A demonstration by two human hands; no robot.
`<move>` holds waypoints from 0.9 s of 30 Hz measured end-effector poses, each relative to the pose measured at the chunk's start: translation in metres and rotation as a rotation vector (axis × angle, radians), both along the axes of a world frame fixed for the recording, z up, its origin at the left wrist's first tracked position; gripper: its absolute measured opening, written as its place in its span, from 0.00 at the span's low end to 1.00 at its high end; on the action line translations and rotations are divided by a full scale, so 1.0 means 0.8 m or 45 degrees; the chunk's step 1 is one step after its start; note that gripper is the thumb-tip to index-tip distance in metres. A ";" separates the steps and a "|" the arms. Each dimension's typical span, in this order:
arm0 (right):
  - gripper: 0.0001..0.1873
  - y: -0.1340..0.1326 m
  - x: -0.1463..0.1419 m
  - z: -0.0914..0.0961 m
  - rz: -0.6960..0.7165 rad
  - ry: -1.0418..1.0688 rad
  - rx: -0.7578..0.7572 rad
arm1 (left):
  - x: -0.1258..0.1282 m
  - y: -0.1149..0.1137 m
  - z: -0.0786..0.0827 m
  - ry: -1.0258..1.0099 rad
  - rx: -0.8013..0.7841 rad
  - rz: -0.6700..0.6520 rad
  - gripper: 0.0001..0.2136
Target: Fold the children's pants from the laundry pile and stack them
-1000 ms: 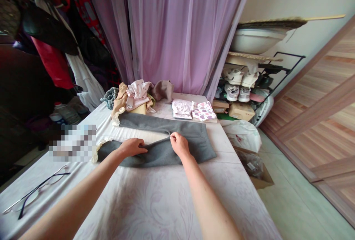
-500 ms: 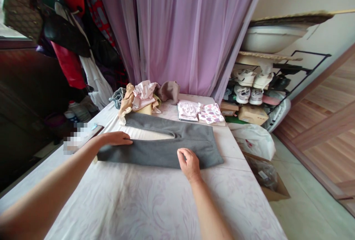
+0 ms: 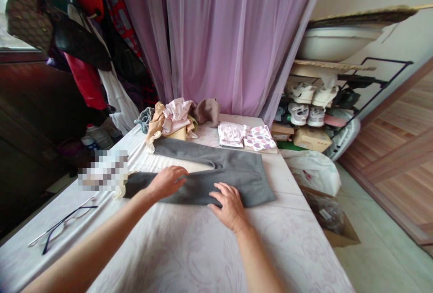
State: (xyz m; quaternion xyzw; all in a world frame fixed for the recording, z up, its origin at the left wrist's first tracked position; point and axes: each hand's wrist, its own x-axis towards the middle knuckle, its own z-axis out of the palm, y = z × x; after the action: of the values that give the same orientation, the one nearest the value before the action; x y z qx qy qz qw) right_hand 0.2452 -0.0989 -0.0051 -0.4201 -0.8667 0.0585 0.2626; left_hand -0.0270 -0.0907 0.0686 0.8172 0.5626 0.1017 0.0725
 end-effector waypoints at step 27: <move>0.34 0.016 0.100 -0.008 -0.479 -0.174 0.010 | 0.055 -0.019 -0.031 -0.161 -0.470 -0.421 0.22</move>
State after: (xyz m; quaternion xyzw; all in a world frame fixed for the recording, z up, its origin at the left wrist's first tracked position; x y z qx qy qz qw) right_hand 0.3253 -0.0865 -0.0112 -0.5766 -0.7889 -0.0236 0.2112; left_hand 0.0172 -0.1055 0.0435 0.8631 0.4246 0.0350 0.2712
